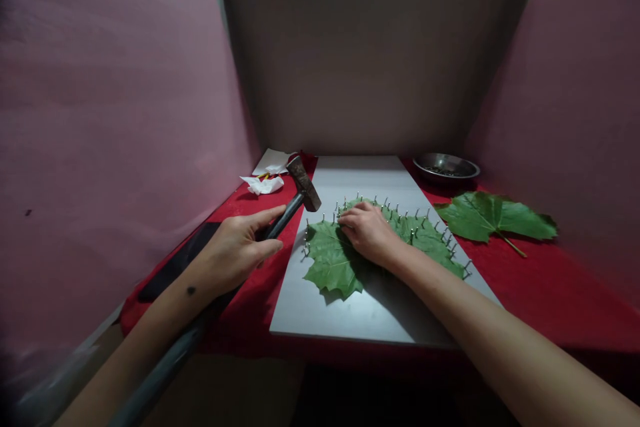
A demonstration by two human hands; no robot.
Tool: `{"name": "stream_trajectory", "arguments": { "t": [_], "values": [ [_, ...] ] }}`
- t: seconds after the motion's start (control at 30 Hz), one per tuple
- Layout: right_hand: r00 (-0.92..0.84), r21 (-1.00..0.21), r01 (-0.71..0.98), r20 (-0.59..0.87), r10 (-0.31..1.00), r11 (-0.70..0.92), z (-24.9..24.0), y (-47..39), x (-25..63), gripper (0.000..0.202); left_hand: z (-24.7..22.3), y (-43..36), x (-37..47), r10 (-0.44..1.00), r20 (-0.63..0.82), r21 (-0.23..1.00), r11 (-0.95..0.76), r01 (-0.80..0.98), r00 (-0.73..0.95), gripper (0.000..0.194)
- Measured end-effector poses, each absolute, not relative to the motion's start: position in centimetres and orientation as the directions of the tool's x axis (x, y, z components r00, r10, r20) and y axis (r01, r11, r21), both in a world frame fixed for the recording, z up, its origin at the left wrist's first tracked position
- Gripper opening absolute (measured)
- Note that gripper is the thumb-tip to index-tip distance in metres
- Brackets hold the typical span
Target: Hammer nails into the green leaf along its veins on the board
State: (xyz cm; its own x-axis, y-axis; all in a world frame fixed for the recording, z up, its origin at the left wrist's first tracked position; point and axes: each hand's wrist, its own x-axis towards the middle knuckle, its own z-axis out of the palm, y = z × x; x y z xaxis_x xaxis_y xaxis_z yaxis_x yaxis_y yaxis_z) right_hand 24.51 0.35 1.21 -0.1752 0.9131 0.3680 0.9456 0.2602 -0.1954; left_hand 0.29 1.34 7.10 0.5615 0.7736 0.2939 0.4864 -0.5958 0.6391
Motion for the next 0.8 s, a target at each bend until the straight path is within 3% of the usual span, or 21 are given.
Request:
{"name": "stream_trajectory", "arguments": {
  "t": [0.13, 0.23, 0.57, 0.8],
  "values": [
    [-0.279, -0.103, 0.938, 0.346, 0.896, 0.331, 0.5, -0.1, 25.3, 0.033, 7.1, 1.3, 0.5, 0.768, 0.304, 0.634, -0.605, 0.482, 0.564, 0.05],
    [-0.346, -0.1, 0.917, 0.277, 0.896, 0.385, 0.6, 0.6, 25.7, 0.038, 7.1, 1.4, 0.8, 0.758, 0.301, 0.642, -0.609, 0.465, 0.578, 0.051],
    [-0.461, -0.254, 0.847, 0.09, 0.883, 0.467, 1.6, 2.4, 26.9, 0.043, 7.0, 2.0, 1.7, 0.813, 0.114, 0.782, -0.428, 0.453, 0.572, 0.058],
    [-0.516, -0.334, 0.791, 0.089, 0.852, 0.514, 2.1, 3.6, 28.2, 0.038, 7.4, 1.7, 2.7, 0.836, 0.101, 0.75, -0.42, 0.511, 0.54, 0.057]
  ]
}}
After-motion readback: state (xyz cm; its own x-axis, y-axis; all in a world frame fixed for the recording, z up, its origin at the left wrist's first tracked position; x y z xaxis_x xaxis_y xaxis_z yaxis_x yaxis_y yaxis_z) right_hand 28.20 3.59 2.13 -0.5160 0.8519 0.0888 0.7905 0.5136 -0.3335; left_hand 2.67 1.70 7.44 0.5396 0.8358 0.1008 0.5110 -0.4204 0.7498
